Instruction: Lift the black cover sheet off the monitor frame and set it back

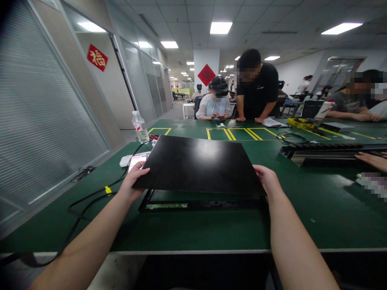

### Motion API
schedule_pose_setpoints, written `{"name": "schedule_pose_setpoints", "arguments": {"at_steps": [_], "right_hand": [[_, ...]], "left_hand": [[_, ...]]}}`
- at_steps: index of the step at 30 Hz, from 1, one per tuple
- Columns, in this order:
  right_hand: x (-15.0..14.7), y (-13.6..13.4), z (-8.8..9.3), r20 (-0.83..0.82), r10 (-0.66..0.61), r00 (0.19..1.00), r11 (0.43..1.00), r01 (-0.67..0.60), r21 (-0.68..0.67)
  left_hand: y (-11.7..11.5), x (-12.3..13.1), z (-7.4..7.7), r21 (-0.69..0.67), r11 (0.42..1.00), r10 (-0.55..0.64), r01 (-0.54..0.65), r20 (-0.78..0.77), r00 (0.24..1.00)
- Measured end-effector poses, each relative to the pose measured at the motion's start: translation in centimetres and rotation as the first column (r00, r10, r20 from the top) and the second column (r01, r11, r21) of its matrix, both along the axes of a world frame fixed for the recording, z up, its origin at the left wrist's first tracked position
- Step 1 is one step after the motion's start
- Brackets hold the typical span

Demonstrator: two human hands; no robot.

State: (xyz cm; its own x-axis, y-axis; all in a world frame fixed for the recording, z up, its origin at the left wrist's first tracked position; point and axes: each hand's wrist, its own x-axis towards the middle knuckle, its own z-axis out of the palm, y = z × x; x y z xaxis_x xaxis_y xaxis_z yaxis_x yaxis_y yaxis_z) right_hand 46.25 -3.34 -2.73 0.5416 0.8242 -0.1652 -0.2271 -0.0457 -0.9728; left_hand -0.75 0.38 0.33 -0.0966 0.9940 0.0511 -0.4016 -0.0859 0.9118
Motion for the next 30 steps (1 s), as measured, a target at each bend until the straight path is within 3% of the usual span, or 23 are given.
{"name": "schedule_pose_setpoints", "arguments": {"at_steps": [2,5,8,10,14,19,23,26,30], "right_hand": [[-0.4,-0.7,1.0,-0.109,0.149,0.983,0.983,-0.135,0.125],[-0.7,-1.8,1.9,-0.178,0.237,0.955,0.949,-0.188,0.255],[-0.7,-2.3,2.1,-0.231,0.296,0.927,0.941,-0.242,0.236],[-0.8,-2.3,2.1,-0.244,0.271,0.931,0.956,-0.231,0.179],[-1.1,-1.9,2.3,-0.224,0.180,0.958,0.979,-0.153,0.132],[-0.7,-1.7,2.3,-0.253,0.058,0.966,0.981,-0.008,0.193],[-0.4,-2.0,2.4,-0.296,-0.048,0.954,0.943,0.141,0.301],[-1.0,-2.1,3.1,-0.422,-0.108,0.900,0.906,0.263,0.331],[-1.6,-1.8,3.8,-0.527,-0.172,0.832,0.845,0.399,0.355]], "left_hand": [[-0.1,0.0,0.3,-0.026,1.000,-0.016,0.016,0.000,1.000],[-0.4,0.1,0.8,-0.046,0.997,-0.056,0.056,0.002,0.998],[-0.4,0.0,1.0,-0.046,0.997,-0.060,0.062,0.041,0.997],[-0.3,-0.1,1.0,-0.043,0.997,-0.056,0.059,0.084,0.995],[-0.1,-0.5,0.9,-0.003,0.995,-0.094,0.096,0.168,0.981],[-0.2,-0.2,0.7,0.033,0.982,-0.189,0.188,0.056,0.980],[0.0,-0.2,0.4,-0.009,0.978,-0.209,0.208,-0.020,0.978],[0.4,-0.5,0.1,-0.016,0.980,-0.200,0.200,-0.068,0.977],[0.6,-0.4,-0.7,0.028,0.991,-0.117,0.131,-0.299,0.947]]}}
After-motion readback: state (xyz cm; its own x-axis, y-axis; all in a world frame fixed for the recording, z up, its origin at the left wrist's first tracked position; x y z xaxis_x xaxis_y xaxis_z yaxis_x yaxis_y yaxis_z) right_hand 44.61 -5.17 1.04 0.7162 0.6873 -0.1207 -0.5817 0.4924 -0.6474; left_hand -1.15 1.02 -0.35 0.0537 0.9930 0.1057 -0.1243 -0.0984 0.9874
